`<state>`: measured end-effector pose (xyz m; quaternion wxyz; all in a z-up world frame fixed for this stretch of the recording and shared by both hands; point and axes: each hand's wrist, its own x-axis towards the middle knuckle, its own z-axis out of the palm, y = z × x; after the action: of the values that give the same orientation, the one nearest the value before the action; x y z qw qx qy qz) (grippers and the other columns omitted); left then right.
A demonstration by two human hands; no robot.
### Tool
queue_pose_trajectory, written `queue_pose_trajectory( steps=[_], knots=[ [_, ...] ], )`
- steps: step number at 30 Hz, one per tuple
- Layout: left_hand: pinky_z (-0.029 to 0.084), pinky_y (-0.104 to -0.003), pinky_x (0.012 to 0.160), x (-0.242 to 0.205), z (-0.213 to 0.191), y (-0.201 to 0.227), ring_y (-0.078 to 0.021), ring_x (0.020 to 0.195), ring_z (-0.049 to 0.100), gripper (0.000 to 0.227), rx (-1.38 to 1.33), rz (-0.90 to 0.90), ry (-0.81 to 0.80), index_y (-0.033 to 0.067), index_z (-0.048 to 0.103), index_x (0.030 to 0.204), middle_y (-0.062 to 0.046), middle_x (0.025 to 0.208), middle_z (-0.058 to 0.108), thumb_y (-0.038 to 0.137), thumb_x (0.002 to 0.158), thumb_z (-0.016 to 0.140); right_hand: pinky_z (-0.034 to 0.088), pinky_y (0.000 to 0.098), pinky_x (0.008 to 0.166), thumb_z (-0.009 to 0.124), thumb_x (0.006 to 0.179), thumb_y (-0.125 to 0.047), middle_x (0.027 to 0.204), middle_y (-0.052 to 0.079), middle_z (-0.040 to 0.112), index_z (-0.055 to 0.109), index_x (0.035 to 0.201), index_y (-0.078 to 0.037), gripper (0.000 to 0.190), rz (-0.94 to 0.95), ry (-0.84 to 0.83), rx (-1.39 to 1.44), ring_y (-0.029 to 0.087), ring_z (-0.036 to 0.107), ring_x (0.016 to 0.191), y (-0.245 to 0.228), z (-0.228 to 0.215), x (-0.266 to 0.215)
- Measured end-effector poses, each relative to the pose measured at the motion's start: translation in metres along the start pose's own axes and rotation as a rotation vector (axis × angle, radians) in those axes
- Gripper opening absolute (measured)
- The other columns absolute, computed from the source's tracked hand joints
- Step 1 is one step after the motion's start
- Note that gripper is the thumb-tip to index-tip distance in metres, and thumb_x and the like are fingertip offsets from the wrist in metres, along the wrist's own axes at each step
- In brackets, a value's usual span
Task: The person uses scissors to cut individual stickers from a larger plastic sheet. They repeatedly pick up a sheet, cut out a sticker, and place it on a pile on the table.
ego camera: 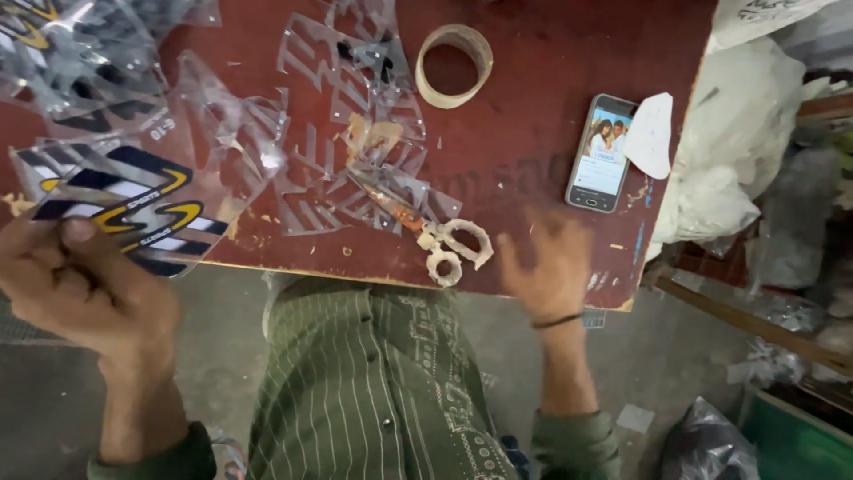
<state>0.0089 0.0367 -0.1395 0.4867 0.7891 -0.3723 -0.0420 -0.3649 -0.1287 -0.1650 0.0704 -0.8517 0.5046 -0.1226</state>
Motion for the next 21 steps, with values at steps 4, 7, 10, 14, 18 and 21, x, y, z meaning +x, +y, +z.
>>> queue_pose_trajectory(
  steps=[4,7,10,14,18,21],
  knots=[
    [0.031,-0.027,0.068,-0.016,0.001,-0.026,-0.0122,0.076,0.040,0.017,-0.008,0.017,-0.013,-0.0094,0.040,0.113,-0.010,0.096,0.050,0.000,0.127,0.042,0.042,0.0578,0.104,0.081,0.086,-0.040,0.121,0.022,0.055,0.065,0.139,-0.006,0.066,0.085,0.014,-0.149,0.039,0.055,0.114,0.068,-0.003,0.003],
    [0.034,-0.027,0.073,-0.031,-0.005,-0.050,-0.0125,0.082,0.044,0.016,0.007,0.043,-0.030,-0.0090,0.041,0.113,-0.010,0.101,0.050,0.001,0.125,0.038,0.042,0.0592,0.100,0.082,0.082,-0.041,0.127,0.026,0.047,0.063,0.146,-0.009,0.074,0.163,0.003,-0.237,0.045,0.047,0.117,0.099,0.002,0.001],
    [0.037,-0.027,0.077,-0.027,-0.003,-0.042,-0.0131,0.088,0.049,0.016,0.016,0.078,-0.040,-0.0087,0.042,0.113,-0.009,0.106,0.051,0.001,0.123,0.034,0.042,0.0582,0.103,0.079,0.072,-0.035,0.131,0.024,0.043,0.064,0.143,-0.019,0.074,0.205,-0.034,-0.293,0.046,0.043,0.119,0.118,0.009,0.008],
    [0.033,-0.028,0.070,-0.028,-0.007,-0.038,-0.0146,0.078,0.045,0.018,0.015,0.004,0.010,-0.0081,0.037,0.105,-0.009,0.094,0.046,0.002,0.119,0.042,0.039,0.0615,0.105,0.077,0.077,-0.034,0.133,0.028,0.039,0.059,0.152,-0.016,0.080,0.257,-0.045,-0.178,0.048,0.040,0.119,0.124,0.012,0.009],
    [0.028,-0.028,0.066,-0.023,-0.004,-0.036,-0.0148,0.073,0.039,0.017,0.080,0.047,0.038,-0.0076,0.036,0.104,-0.009,0.087,0.041,0.002,0.116,0.044,0.041,0.0602,0.102,0.076,0.070,-0.032,0.131,0.027,0.040,0.063,0.145,-0.022,0.077,0.283,-0.110,-0.190,0.048,0.040,0.118,0.123,0.011,0.006],
    [0.029,-0.028,0.065,-0.013,-0.006,0.001,-0.0142,0.074,0.040,0.014,0.048,0.007,0.028,-0.0091,0.040,0.107,-0.009,0.088,0.044,0.002,0.115,0.045,0.041,0.0599,0.101,0.076,0.072,-0.034,0.131,0.027,0.040,0.058,0.150,-0.019,0.081,0.272,-0.147,-0.172,0.047,0.040,0.115,0.127,0.013,0.000]
  ],
)
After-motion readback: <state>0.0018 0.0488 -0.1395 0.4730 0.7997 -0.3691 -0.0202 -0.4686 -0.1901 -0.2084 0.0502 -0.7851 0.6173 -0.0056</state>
